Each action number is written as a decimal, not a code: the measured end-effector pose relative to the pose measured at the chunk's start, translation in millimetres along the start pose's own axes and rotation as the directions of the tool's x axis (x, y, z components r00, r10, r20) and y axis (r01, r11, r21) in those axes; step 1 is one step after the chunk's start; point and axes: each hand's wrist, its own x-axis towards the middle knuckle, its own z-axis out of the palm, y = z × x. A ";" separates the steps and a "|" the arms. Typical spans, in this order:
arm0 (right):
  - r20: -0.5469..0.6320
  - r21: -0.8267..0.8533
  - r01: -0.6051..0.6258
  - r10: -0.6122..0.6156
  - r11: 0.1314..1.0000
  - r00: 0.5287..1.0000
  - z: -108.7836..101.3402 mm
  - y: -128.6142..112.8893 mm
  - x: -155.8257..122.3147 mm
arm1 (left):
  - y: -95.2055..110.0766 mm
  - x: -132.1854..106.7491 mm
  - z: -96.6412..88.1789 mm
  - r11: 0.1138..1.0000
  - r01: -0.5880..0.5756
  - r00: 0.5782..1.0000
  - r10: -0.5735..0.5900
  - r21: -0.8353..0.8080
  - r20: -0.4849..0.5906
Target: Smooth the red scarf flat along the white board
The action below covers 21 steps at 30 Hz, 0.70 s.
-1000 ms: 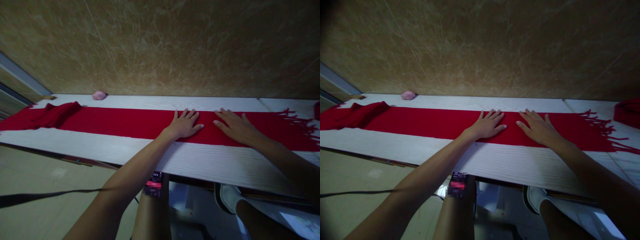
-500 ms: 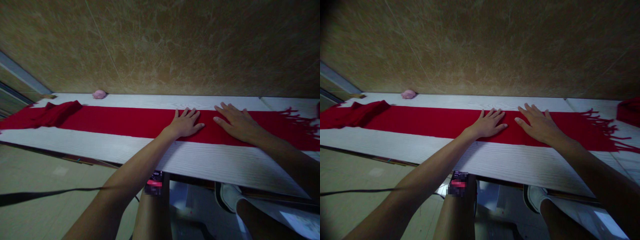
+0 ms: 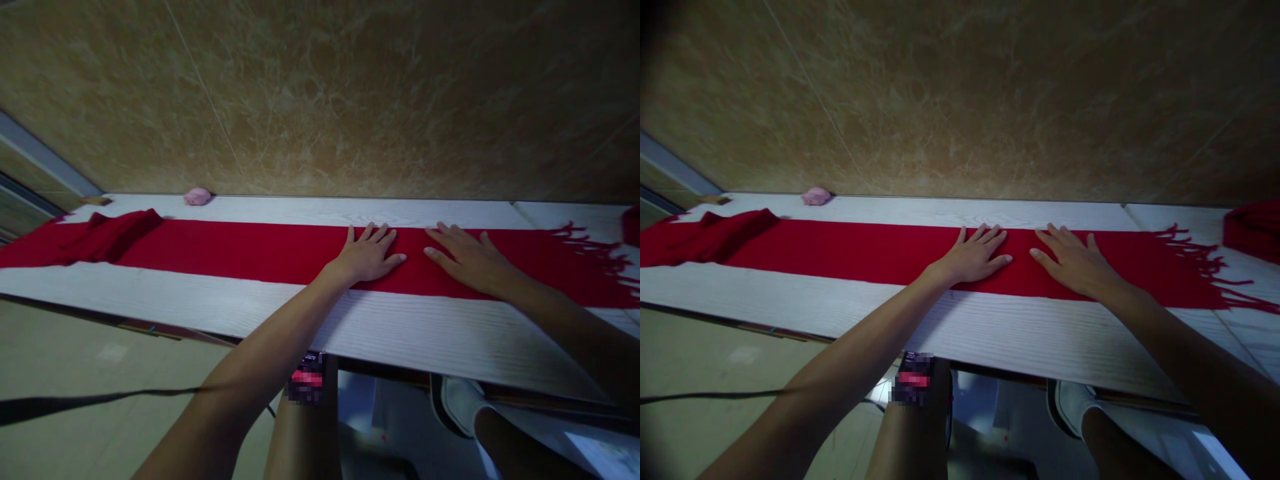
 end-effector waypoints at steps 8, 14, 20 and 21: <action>-0.032 -0.003 0.031 -0.031 1.000 0.999 2.0 -2.7 -0.7 | -0.4 1.3 1.5 1.000 0.002 1.000 -0.002 -0.013 -0.017; -0.055 0.004 0.066 -0.066 0.998 0.996 -0.9 -14.2 -2.3 | -0.1 0.1 2.7 1.000 -0.029 0.994 0.029 -0.003 -0.108; 0.000 0.007 0.127 -0.127 0.992 0.992 -0.8 -29.7 -2.3 | -0.7 1.6 3.7 0.999 -0.031 0.998 0.031 0.010 -0.052; -0.007 0.011 0.132 -0.132 0.991 0.991 -1.9 -31.3 -1.3 | -1.0 1.7 3.4 0.999 -0.034 0.997 0.035 0.012 -0.065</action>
